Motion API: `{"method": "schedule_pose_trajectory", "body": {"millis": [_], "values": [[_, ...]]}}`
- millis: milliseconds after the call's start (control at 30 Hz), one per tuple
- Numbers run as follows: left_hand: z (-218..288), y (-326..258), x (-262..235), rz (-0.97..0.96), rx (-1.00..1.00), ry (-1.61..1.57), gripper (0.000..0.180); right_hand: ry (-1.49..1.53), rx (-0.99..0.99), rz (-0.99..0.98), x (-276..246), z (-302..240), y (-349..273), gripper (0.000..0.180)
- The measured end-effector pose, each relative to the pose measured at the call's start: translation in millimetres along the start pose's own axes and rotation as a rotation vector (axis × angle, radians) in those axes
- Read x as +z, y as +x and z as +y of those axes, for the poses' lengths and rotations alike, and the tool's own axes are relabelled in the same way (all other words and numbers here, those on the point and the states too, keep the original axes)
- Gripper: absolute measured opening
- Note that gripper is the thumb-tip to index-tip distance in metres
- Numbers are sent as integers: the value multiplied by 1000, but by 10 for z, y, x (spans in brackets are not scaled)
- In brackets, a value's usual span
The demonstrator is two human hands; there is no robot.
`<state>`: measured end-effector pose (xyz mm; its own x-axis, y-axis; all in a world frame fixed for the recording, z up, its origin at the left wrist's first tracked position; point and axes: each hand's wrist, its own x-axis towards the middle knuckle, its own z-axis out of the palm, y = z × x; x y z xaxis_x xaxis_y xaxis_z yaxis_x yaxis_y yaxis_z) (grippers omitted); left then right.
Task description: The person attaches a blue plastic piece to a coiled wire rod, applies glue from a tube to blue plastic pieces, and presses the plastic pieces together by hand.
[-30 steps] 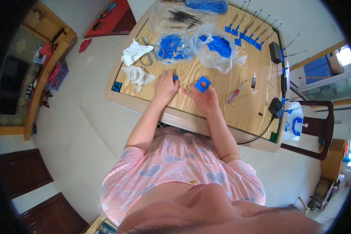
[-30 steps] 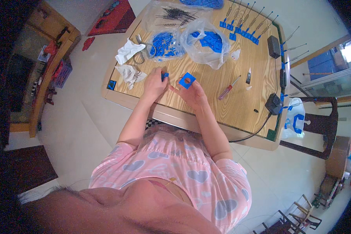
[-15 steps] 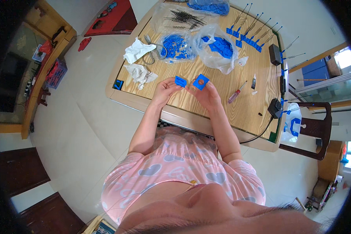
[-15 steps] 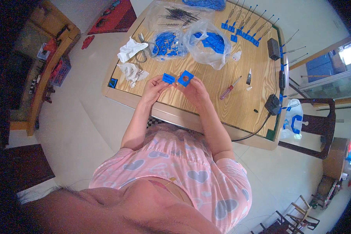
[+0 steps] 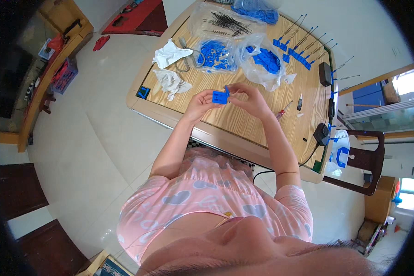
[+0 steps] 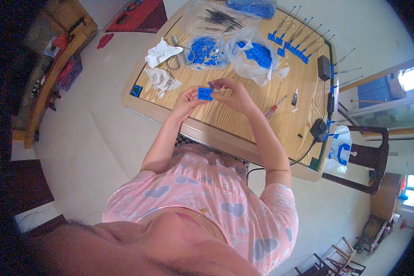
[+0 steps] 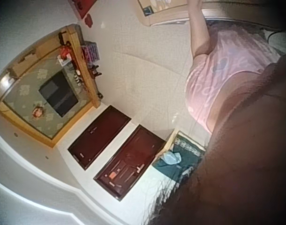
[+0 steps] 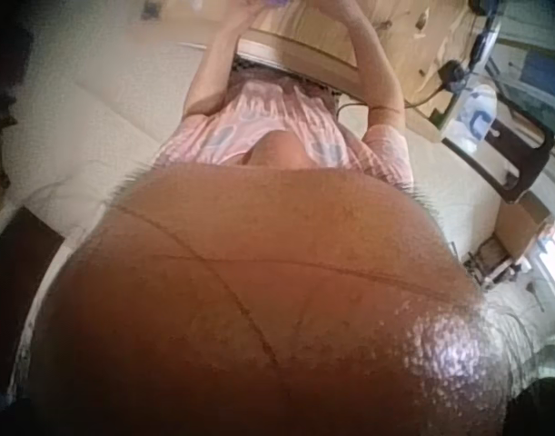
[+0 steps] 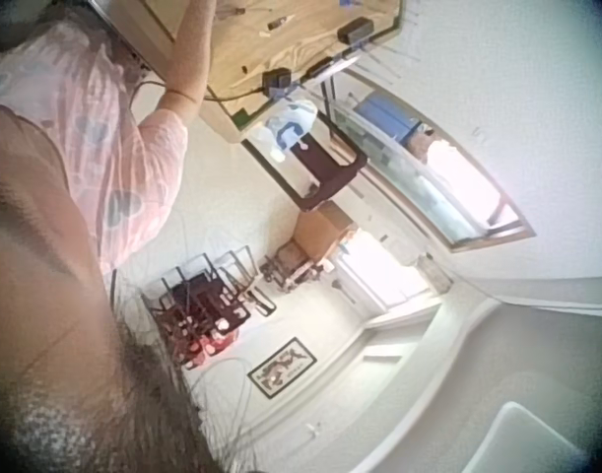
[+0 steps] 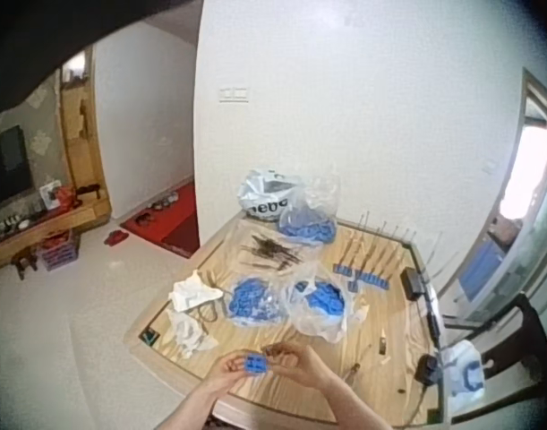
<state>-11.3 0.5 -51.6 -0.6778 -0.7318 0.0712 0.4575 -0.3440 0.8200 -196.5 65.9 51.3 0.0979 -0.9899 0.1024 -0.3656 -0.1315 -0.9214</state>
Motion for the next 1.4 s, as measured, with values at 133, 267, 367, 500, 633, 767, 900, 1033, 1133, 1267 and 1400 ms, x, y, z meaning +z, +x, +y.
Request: {"method": "schedule_pose_trajectory", "body": {"millis": [133,267,367,500,633,767,900,1033,1133,1267,1400], "values": [[8,-11,3,-2,-11,-40,35,-497,-268,19,90,-74,55,35],[-1,-8,-14,15,-18,-34,34,-625,-291,17,184,-183,46,35],[25,-14,-2,-9,-11,-46,34,-719,-294,17,207,-182,49,37],[-6,-16,-41,-12,-4,-44,33,-772,-302,24,221,-215,62,36],[-13,-6,-41,-13,-3,-40,32,-799,-288,19,218,-192,68,36],[-12,-11,-27,-7,-3,-68,33,-816,-278,3,213,-213,61,37],[-7,-9,-30,-1,-11,-43,34,-822,-291,-13,204,-244,57,40],[-14,-2,-37,-5,-9,-45,33,-840,-309,-16,203,-208,66,42],[-32,-9,-48,-7,-4,-66,35,-843,-316,-17,205,-226,64,41],[-29,-8,-49,-11,-6,-79,34,-843,-330,-12,204,-191,69,40],[-24,-9,-56,-19,-16,-50,31,-833,-333,-3,204,-194,68,39]]}}
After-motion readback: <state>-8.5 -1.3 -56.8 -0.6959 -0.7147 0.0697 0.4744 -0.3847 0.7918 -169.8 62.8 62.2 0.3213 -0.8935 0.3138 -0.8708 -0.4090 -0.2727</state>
